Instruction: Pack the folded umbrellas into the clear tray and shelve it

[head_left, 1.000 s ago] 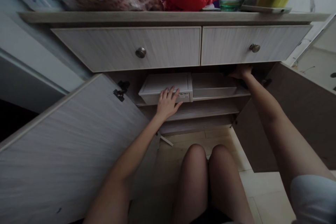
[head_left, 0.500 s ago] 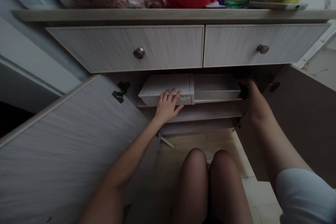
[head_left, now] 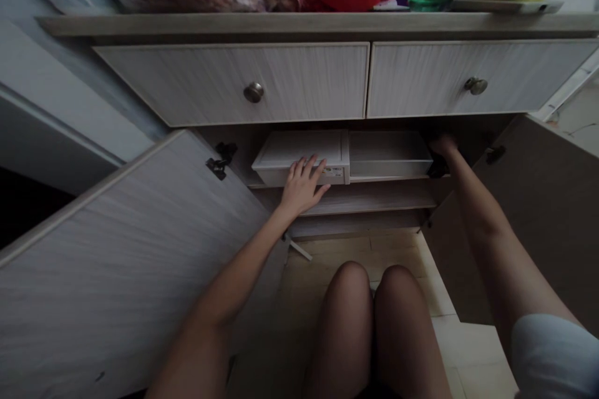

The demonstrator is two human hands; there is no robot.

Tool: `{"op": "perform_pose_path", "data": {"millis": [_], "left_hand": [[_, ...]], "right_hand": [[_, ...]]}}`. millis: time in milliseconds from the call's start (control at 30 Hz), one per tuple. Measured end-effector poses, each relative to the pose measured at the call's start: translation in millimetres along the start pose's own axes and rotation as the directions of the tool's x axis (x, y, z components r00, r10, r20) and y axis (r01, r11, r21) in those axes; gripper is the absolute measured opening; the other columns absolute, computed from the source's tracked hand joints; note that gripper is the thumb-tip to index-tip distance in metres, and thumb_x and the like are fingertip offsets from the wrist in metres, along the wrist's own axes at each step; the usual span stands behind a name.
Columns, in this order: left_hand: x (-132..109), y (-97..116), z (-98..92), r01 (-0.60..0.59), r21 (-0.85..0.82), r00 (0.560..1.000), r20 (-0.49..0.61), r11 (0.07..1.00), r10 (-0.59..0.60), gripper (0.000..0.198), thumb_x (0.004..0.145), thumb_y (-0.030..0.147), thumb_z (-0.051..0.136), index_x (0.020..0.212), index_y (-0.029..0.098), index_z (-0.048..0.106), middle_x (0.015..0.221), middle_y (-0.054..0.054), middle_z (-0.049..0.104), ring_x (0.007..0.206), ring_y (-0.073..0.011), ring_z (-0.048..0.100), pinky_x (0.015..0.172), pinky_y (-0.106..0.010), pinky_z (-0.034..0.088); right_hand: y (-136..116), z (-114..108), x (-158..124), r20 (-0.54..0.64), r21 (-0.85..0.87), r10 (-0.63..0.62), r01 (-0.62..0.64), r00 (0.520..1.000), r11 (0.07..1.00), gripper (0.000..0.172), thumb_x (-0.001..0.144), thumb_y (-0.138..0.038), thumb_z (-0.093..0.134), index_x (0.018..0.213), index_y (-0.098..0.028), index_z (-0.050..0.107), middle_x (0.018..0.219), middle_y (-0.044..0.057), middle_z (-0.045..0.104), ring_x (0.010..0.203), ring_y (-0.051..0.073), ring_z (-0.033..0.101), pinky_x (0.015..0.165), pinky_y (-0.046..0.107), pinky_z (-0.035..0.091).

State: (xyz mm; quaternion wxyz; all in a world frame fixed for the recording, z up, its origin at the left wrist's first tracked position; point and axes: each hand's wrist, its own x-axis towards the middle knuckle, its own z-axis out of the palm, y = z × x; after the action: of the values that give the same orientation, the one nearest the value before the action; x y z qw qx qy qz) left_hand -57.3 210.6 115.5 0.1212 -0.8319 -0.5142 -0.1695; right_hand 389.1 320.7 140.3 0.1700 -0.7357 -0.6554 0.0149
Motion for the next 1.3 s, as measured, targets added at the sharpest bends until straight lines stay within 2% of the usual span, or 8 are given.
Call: {"op": "perform_pose_path", "data": {"millis": [100, 267, 433, 600, 733, 833, 1000, 1300], "left_hand": [[0, 0, -1.3, -0.005, 0.012, 1.0, 0.004, 1.0, 0.005, 0.069, 0.098, 0.052, 0.043, 0.157, 0.018, 0.037, 0.162, -0.016, 0.036, 0.149, -0.0394, 0.029, 0.122, -0.057, 0.021], [1, 0, -1.7, -0.01, 0.006, 1.0, 0.004, 1.0, 0.01, 0.07, 0.098, 0.052, 0.042, 0.157, 0.017, 0.036, 0.162, -0.017, 0.036, 0.149, -0.0397, 0.03, 0.122, -0.057, 0.02], [3, 2, -1.0, -0.005, 0.039, 1.0, 0.0, 0.999, 0.005, 0.071, 0.098, 0.052, 0.042, 0.157, 0.014, 0.036, 0.162, -0.017, 0.035, 0.148, -0.0401, 0.031, 0.122, -0.055, 0.019], [8, 3, -0.2, 0.021, 0.065, 0.999, 0.022, 0.998, -0.023, 0.071, 0.098, 0.052, 0.04, 0.158, 0.015, 0.034, 0.163, -0.017, 0.035, 0.148, -0.0394, 0.03, 0.122, -0.054, 0.02], [11, 1, 1.3, 0.028, 0.061, 0.999, 0.029, 0.998, -0.03, 0.07, 0.098, 0.051, 0.039, 0.158, 0.016, 0.033, 0.163, -0.016, 0.034, 0.149, -0.0388, 0.029, 0.122, -0.055, 0.02], [11, 0, 3.9, 0.028, 0.058, 1.0, 0.011, 0.998, -0.028, 0.07, 0.098, 0.051, 0.039, 0.158, 0.015, 0.035, 0.162, -0.016, 0.035, 0.149, -0.0398, 0.028, 0.122, -0.055, 0.02], [11, -1, 7.5, 0.033, 0.054, 0.999, -0.001, 0.998, -0.033, 0.07, 0.098, 0.051, 0.04, 0.158, 0.016, 0.034, 0.163, -0.016, 0.034, 0.15, -0.0401, 0.028, 0.122, -0.055, 0.019], [17, 3, 5.8, 0.045, 0.059, 0.999, 0.028, 0.997, -0.046, 0.07, 0.098, 0.05, 0.04, 0.159, 0.015, 0.032, 0.163, -0.017, 0.033, 0.15, -0.0395, 0.027, 0.123, -0.054, 0.017]], "right_hand": [[-13, 0, -39, -0.149, 0.093, 0.036, -0.023, 0.988, 0.995, 0.066, 0.1, -0.052, 0.023, 0.153, -0.018, 0.042, 0.146, 0.02, 0.05, 0.135, 0.037, 0.046, 0.107, 0.054, 0.04], [-32, 22, -97, -0.142, 0.003, -0.246, 0.249, 0.959, 0.969, 0.057, 0.098, -0.053, 0.036, 0.141, -0.023, 0.057, 0.152, 0.018, 0.042, 0.136, 0.04, 0.045, 0.109, 0.058, 0.039], [-27, 32, -85, -0.061, -0.02, -0.318, 0.318, 0.946, 0.948, 0.049, 0.101, -0.034, 0.027, 0.126, -0.02, 0.066, 0.146, 0.017, 0.048, 0.132, 0.032, 0.048, 0.11, 0.05, 0.042], [-18, 36, -67, -0.121, -0.039, -0.366, 0.364, 0.923, 0.931, 0.049, 0.099, -0.038, 0.035, 0.137, -0.02, 0.06, 0.142, 0.017, 0.053, 0.133, 0.034, 0.046, 0.113, 0.053, 0.036], [-2, 44, -73, -0.326, -0.057, -0.087, 0.072, 0.942, 0.996, 0.071, 0.098, -0.057, 0.035, 0.154, -0.013, 0.04, 0.151, 0.025, 0.039, 0.14, 0.043, 0.034, 0.111, 0.064, 0.029], [14, 48, -80, -0.286, -0.052, 0.162, -0.184, 0.945, 0.982, 0.08, 0.097, -0.067, 0.032, 0.156, -0.013, 0.037, 0.154, 0.029, 0.033, 0.137, 0.047, 0.036, 0.106, 0.064, 0.033], [29, 54, -79, -0.107, -0.09, 0.18, -0.189, 0.978, 0.978, 0.076, 0.097, -0.068, 0.032, 0.158, -0.024, 0.034, 0.162, 0.023, 0.021, 0.143, 0.05, 0.027, 0.106, 0.065, 0.034], [35, 68, -57, -0.152, -0.105, 0.148, -0.165, 0.977, 0.981, 0.07, 0.099, -0.061, 0.029, 0.154, -0.018, 0.041, 0.156, 0.028, 0.032, 0.143, 0.049, 0.027, 0.106, 0.069, 0.03]]}}
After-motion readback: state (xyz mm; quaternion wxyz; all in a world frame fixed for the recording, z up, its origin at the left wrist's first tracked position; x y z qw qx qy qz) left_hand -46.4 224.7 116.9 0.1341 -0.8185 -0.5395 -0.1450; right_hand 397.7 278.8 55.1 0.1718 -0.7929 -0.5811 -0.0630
